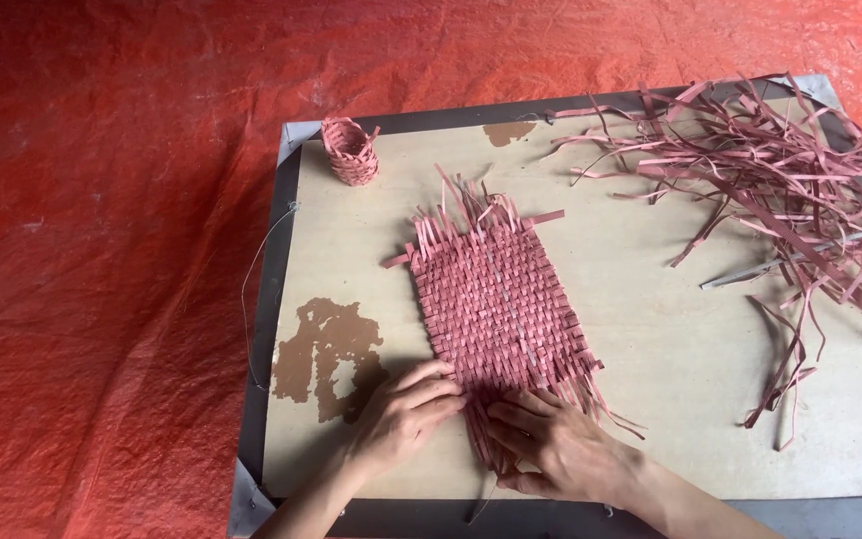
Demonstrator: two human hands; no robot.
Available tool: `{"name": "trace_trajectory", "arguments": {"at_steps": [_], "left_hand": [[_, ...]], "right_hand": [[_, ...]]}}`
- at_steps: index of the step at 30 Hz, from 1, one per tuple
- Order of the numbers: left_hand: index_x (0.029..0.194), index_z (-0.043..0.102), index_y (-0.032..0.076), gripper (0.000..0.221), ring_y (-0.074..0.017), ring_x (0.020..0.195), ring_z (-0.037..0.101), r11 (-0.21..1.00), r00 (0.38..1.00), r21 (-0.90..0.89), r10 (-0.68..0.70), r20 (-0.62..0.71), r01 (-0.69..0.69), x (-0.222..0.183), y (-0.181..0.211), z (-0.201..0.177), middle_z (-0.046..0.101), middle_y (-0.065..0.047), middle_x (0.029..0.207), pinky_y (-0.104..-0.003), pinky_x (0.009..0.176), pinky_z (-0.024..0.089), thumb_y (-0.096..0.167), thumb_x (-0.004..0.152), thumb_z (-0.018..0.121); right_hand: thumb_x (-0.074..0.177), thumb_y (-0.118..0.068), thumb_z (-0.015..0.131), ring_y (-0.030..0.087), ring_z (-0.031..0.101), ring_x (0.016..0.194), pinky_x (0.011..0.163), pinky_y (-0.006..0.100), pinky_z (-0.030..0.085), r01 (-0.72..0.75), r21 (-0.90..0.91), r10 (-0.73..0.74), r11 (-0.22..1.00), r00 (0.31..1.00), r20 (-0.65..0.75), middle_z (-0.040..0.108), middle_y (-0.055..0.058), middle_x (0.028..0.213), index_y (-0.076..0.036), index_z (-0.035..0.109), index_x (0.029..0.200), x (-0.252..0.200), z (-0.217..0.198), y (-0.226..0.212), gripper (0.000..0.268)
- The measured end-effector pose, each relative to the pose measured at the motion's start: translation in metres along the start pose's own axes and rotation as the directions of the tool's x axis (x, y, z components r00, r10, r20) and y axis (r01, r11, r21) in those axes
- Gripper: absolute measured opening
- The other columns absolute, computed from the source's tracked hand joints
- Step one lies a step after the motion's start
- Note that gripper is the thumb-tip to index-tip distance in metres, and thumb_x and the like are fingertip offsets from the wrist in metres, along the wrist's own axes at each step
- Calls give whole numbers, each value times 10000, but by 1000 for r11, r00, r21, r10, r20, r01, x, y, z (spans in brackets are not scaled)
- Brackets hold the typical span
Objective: Weaving thin pink plastic strips into a rectangular mat on a wooden board.
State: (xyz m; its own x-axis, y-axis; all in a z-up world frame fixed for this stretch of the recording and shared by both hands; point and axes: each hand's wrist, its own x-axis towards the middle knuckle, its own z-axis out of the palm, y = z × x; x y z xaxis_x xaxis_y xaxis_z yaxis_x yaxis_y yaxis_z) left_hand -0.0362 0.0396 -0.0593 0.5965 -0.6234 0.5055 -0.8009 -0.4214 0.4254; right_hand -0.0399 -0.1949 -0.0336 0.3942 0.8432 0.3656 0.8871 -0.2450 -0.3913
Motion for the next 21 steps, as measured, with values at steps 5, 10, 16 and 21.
{"name": "trace_trajectory", "arguments": {"at_steps": [5,10,16,21], "left_hand": [[906,645,7,126,-299,1027,513,999,1000,-25,-24,-7,24,3,1,-1,623,-119,968,-400,893,467,22,789,601],[867,646,-7,94,-292,993,512,997,999,-65,-39,-26,38,12,6,-8,602,-129,945,-400,844,478,27,802,587],[853,671,21,93,-267,968,500,995,996,-88,-62,-59,57,13,5,-7,614,-99,911,-363,792,485,50,777,626],[824,674,41,113,-256,977,498,994,994,-73,-91,-63,86,-1,-5,8,644,-90,891,-357,808,487,66,715,688]], "right_hand": [[842,-370,604,349,512,1004,803,431,418,9,-19,-9,1000,1000,19,580,196,1053,42,561,1087,0,-3,-2,481],[847,-288,578,347,544,962,811,429,467,-67,84,66,994,998,20,606,189,1002,59,580,1024,2,5,7,390],[809,30,486,334,608,852,672,376,581,-200,105,196,974,980,46,512,217,1150,22,530,1146,23,9,15,340],[704,203,433,179,620,497,399,259,602,-286,120,256,951,941,222,459,163,1196,-83,542,1164,31,-5,17,553]]}}
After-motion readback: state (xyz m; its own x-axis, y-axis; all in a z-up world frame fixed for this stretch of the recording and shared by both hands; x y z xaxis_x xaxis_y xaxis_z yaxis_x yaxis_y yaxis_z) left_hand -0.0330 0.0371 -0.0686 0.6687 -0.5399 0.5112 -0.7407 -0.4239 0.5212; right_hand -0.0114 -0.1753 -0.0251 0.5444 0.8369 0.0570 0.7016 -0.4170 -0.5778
